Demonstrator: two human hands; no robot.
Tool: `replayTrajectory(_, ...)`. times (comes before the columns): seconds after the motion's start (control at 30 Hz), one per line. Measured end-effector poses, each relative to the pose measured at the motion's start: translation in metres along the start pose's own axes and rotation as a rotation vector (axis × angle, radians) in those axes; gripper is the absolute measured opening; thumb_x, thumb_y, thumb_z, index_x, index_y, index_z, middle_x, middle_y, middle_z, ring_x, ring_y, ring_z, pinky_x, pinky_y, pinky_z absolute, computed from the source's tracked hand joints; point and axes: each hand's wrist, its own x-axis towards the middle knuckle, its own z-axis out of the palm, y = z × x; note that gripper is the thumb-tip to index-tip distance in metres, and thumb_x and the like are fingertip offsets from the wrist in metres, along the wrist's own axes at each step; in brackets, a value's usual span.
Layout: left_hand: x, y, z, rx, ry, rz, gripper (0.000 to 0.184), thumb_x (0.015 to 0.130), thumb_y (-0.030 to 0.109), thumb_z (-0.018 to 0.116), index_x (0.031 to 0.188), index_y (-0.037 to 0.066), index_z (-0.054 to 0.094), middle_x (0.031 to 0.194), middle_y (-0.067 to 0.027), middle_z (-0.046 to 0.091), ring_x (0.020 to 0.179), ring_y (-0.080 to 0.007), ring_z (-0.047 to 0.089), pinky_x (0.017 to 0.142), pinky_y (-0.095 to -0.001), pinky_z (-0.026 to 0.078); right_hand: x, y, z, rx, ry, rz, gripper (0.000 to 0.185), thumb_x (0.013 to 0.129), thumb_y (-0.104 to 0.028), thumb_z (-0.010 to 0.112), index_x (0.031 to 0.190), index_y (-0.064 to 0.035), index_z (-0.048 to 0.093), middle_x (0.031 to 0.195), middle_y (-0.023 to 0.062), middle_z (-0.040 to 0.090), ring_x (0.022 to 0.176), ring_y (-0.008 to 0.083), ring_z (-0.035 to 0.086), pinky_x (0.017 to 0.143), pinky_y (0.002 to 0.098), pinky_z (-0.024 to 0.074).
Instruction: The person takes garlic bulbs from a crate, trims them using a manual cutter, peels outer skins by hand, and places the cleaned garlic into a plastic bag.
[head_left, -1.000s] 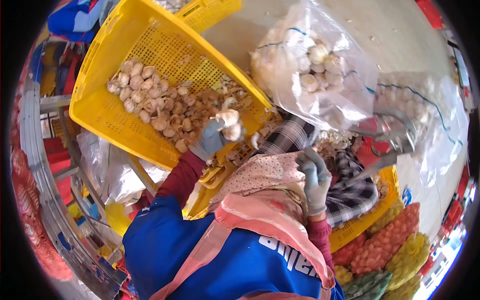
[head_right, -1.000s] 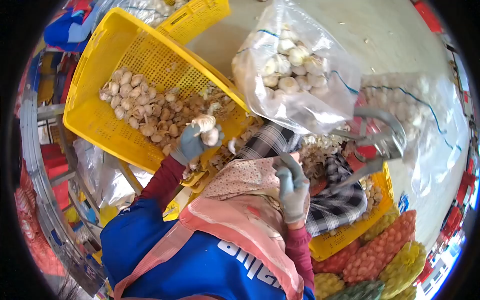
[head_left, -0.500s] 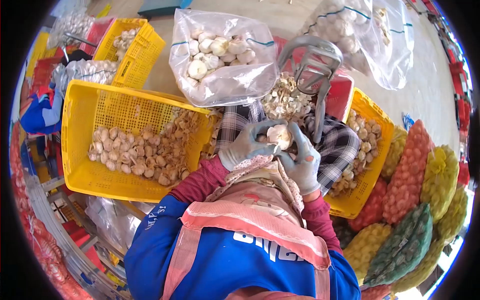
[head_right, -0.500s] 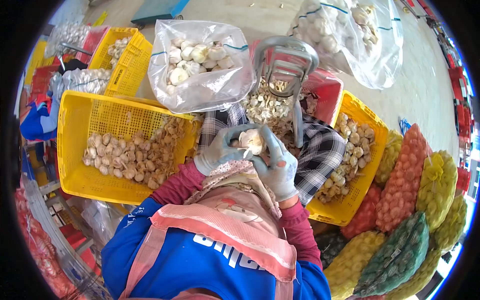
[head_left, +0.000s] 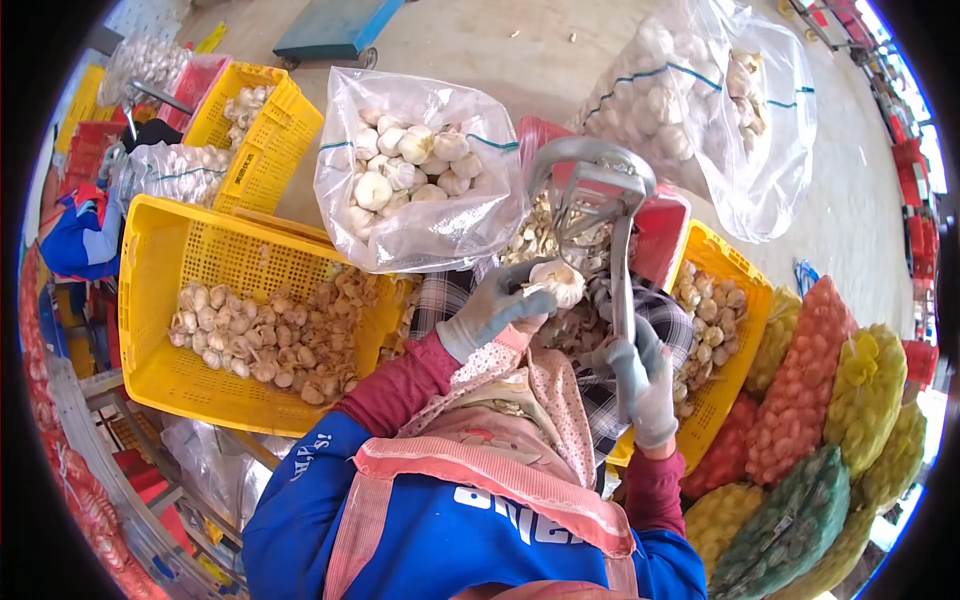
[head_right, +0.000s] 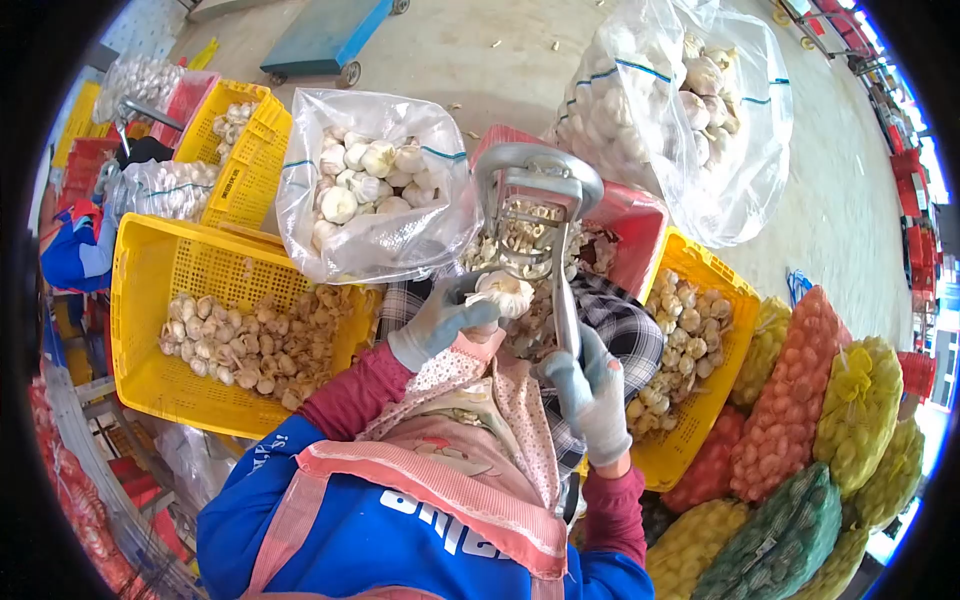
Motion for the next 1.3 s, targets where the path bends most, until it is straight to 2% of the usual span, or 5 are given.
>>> replayTrajectory(0.1,0.004,0.025,0.016,-0.319,-0.044,-0.145,0.044,0.088,0.022,0.072,0.125,0.002,0.062,0.091,-0.0002,0.067,0.055,-0.0015,0.039,0.046,-0.0198,0.026,-0.003,0.000,0.008,-0.047,0.066,-0.018,0.038,0.086,-0.009,0.059,0.119,0.0099,0.058,0.079,0.0062,0.063,0.071,0.0126,0.058,0.066,0.0252,0.0487)
replayTrajectory(0.7,-0.010,0.010,-0.004,-0.171,0.045,-0.145,0.047,0.088,0.040,0.072,0.115,0.002,0.067,0.094,-0.0033,0.069,0.076,-0.0099,0.064,0.068,-0.0236,0.050,0.019,0.064,0.020,-0.548,0.391,-0.812,0.050,0.081,0.000,0.064,0.130,0.0065,0.056,0.126,0.0230,0.062,0.104,0.0316,0.067,0.093,0.0392,0.0520)
replayTrajectory(0.93,-0.039,-0.008,0.013,-0.219,-0.196,-0.289,0.051,0.084,0.028,0.080,0.123,-0.001,0.062,0.105,-0.0004,0.066,0.087,-0.0056,0.060,0.074,-0.0202,0.049,0.003,0.071,0.036,-0.407,0.064,-0.649,0.060,0.074,-0.008,0.078,0.130,-0.0068,0.058,0.126,0.0205,0.061,0.105,0.0356,0.067,0.086,0.0374,0.0547)
replayTrajectory(1.07,-0.057,-0.033,0.005,-0.171,-0.120,-0.492,0.034,0.092,0.026,0.071,0.113,-0.001,0.067,0.091,-0.0019,0.066,0.078,-0.0066,0.061,0.069,-0.0202,0.049,-0.006,0.084,0.048,0.442,0.012,-0.127,0.050,0.089,-0.005,0.065,0.135,0.0012,0.048,0.114,0.0084,0.063,0.100,0.0115,0.062,0.086,0.0263,0.0526)
replayTrajectory(1.3,-0.070,-0.017,0.010,0.312,-0.022,-0.033,0.035,0.092,0.010,0.069,0.124,-0.002,0.063,0.104,-0.0053,0.066,0.088,-0.0115,0.065,0.080,-0.0227,0.052,-0.008,0.115,0.047,0.531,0.211,0.200,0.061,0.101,-0.059,0.036,0.108,-0.0044,0.064,0.072,0.0044,0.064,0.055,0.0150,0.061,0.052,0.0260,0.0508)
